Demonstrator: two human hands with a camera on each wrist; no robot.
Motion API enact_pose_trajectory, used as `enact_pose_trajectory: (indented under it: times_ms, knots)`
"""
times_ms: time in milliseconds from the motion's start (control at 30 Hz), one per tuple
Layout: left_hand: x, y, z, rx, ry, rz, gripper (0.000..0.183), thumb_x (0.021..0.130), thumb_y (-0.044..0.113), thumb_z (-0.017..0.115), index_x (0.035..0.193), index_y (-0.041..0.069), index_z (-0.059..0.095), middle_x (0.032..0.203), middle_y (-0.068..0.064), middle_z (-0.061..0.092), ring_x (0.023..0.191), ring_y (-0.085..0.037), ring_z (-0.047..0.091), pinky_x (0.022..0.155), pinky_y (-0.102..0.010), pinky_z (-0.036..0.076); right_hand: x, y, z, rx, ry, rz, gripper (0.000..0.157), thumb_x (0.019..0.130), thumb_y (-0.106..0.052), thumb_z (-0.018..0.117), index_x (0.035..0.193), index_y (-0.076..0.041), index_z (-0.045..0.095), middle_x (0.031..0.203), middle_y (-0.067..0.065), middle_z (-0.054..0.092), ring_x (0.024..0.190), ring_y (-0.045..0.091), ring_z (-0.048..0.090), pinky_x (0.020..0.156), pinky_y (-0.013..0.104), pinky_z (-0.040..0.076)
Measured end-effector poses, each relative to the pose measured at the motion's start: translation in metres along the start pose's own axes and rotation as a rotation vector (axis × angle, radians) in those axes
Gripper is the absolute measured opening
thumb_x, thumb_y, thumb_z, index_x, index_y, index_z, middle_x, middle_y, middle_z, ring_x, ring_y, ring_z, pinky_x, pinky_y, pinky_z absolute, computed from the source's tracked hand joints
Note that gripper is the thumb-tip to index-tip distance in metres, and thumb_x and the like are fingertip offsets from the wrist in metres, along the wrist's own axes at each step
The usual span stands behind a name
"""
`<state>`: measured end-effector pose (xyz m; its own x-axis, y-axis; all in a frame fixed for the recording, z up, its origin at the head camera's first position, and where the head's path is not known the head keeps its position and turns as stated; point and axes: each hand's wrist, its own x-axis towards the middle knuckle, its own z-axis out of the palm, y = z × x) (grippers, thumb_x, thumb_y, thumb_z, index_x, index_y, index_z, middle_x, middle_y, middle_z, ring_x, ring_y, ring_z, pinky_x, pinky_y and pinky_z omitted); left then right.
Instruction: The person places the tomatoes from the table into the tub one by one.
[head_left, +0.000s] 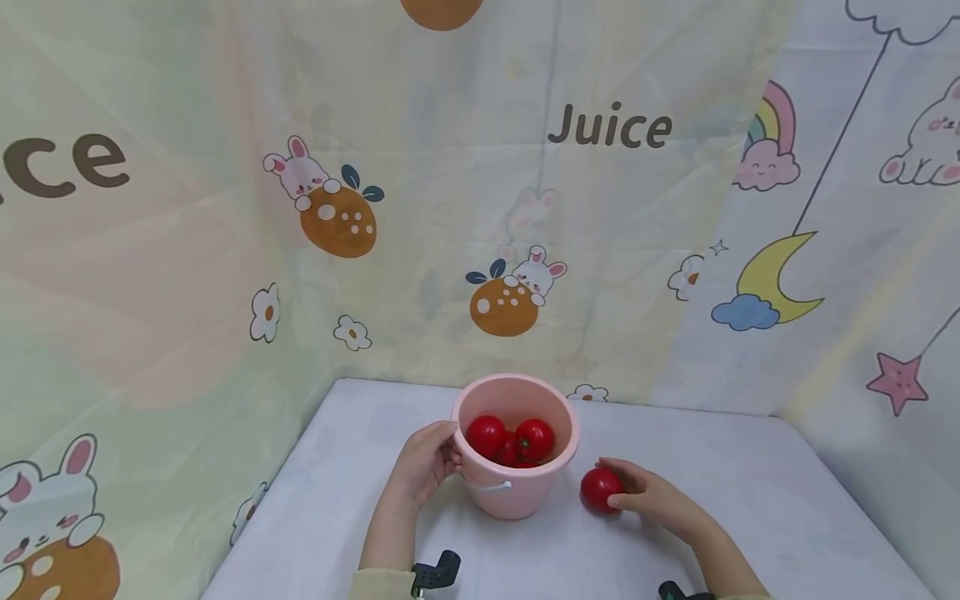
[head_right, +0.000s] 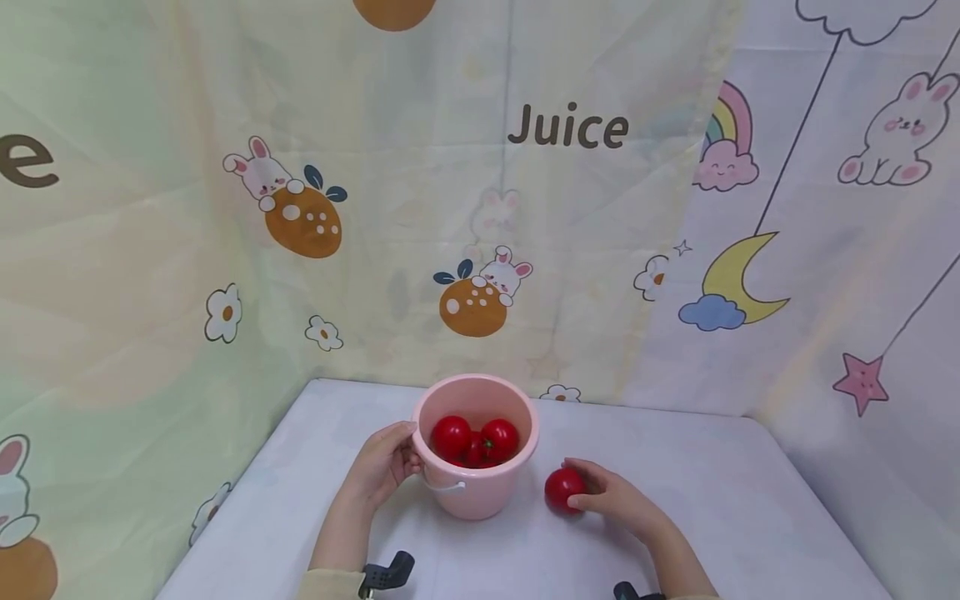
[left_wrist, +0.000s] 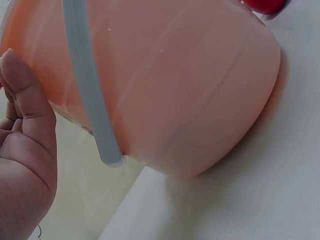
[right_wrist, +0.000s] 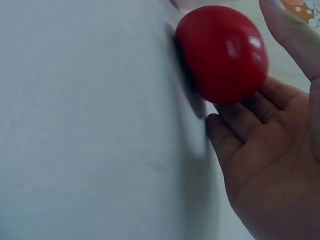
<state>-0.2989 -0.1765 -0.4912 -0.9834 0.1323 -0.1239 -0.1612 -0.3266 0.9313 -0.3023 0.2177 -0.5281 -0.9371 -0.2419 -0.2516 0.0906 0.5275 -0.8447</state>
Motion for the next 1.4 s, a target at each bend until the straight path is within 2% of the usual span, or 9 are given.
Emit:
enact_pose_trajectory:
  times_ms: [433,1133,1400]
  knots:
    - [-0.004,0.002,0.000,-0.013,0.013,-0.006,0.048,0.097,0.034,0.061,0.125,-0.005,0.057,0.073,-0.002,0.064,0.062,-0.012,0.061,0.067,-0.022,0.058,0.001,0.005,0.007,-0.025,0.072,0.042,0.078,0.073,-0.039,0.084,0.142,-0.022,0.053,0.143,0.011,0.055,0.134,0.039,0.046,0.097,0.054,0.052]
    - [-0.003,0.002,0.000,0.000,-0.001,0.002,0.048,0.097,0.034,0.060,0.122,-0.007,0.057,0.073,-0.001,0.064,0.063,-0.012,0.061,0.067,-0.022,0.058,-0.002,0.003,0.005,-0.044,0.058,0.020,0.075,0.074,-0.037,0.083,0.141,-0.020,0.053,0.142,0.013,0.055,0.133,0.040,0.046,0.097,0.054,0.052]
    - [-0.002,0.002,-0.001,0.009,0.003,-0.004,0.045,0.098,0.033,0.059,0.121,-0.006,0.058,0.073,-0.002,0.064,0.063,-0.012,0.061,0.067,-0.023,0.058,0.005,0.005,-0.004,-0.097,0.096,0.046,0.075,0.072,-0.044,0.083,0.139,-0.022,0.056,0.140,0.010,0.057,0.133,0.039,0.047,0.096,0.056,0.052]
